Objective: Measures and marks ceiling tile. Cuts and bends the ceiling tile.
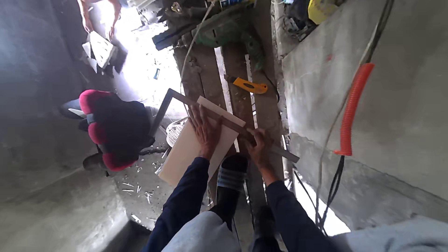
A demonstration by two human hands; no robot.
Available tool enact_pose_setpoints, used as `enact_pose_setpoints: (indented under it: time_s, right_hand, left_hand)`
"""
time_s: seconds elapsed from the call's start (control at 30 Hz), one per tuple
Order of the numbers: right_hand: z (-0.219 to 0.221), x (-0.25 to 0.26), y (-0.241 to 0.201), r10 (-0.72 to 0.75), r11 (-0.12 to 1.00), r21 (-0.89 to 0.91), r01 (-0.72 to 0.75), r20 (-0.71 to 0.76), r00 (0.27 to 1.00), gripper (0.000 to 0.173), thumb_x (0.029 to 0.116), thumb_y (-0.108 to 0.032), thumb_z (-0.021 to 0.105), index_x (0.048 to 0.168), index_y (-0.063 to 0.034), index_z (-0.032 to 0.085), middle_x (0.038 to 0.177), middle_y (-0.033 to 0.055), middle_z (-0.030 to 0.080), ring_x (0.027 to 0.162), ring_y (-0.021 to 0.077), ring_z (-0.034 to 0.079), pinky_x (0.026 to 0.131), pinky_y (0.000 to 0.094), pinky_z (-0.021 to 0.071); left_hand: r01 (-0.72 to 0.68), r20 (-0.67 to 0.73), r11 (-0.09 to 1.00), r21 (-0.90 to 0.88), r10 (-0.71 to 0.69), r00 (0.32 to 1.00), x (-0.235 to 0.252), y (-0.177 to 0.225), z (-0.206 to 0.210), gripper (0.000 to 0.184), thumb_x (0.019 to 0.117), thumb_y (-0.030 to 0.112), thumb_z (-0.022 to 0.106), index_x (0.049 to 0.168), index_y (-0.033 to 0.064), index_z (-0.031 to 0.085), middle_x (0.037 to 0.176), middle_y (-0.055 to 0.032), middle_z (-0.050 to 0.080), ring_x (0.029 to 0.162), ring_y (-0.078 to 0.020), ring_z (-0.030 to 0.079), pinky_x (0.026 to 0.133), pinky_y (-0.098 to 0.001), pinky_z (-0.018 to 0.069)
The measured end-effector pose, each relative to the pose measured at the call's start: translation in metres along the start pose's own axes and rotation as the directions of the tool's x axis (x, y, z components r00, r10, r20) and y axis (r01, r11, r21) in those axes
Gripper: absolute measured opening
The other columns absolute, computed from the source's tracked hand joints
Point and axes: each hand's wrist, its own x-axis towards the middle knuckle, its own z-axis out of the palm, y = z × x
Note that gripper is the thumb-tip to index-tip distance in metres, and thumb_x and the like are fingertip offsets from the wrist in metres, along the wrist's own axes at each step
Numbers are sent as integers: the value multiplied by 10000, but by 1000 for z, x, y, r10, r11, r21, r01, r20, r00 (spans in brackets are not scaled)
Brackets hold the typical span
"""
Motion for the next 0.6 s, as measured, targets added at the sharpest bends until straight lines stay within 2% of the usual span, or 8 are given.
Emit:
enact_pose_setpoints:
  time_s: [0.13, 0.2, 0.3, 0.47, 0.6]
  right_hand:
    - [5, 2, 0, -11, 1000, -3, 11, -26, 1000, 292, 924, -265, 742, 1207, -197, 763, 1105, 134, 678, 1006, 301, 652, 862, 520, 505]
    - [6, 4, -1, -9, 1000, -1, 9, -22, 1000, 306, 937, -279, 722, 1237, -228, 757, 1098, 131, 680, 1004, 297, 648, 865, 514, 491]
    - [5, 4, 1, 20, 1000, 8, -20, 64, 998, 322, 978, -310, 673, 1292, -256, 722, 1140, 127, 657, 1083, 306, 621, 928, 541, 482]
    - [9, 3, 1, 3, 998, -67, 1, 57, 998, 319, 1008, -361, 618, 1304, -285, 709, 1139, 106, 649, 1078, 307, 606, 892, 532, 464]
    - [11, 3, -2, 14, 995, -103, -8, 50, 999, 315, 1009, -337, 618, 1307, -288, 711, 1147, 114, 644, 1106, 332, 591, 900, 562, 442]
  left_hand:
    - [1, 6, 1000, 30, -1, 1000, -1, 0, -1, 950, 943, 676, 544, 1650, 168, 164, 1732, -98, 12, 1595, -269, 14, 1270, -567, 66]
    - [22, 18, 999, 34, -23, 1000, 0, 2, -1, 972, 941, 680, 539, 1653, 153, 139, 1727, -129, 1, 1593, -294, 31, 1267, -568, 74]
    - [63, -13, 997, 52, -63, 998, 7, 0, 9, 978, 920, 714, 543, 1636, 133, 216, 1712, -170, 97, 1583, -328, 93, 1267, -556, 88]
    - [64, -9, 995, 73, -63, 998, 8, -2, 10, 983, 925, 724, 520, 1639, 127, 203, 1717, -151, 93, 1586, -310, 91, 1269, -546, 79]
    - [68, -17, 996, 50, -67, 998, 8, -3, 10, 1003, 916, 733, 528, 1642, 129, 188, 1721, -123, 97, 1590, -278, 83, 1271, -536, 74]
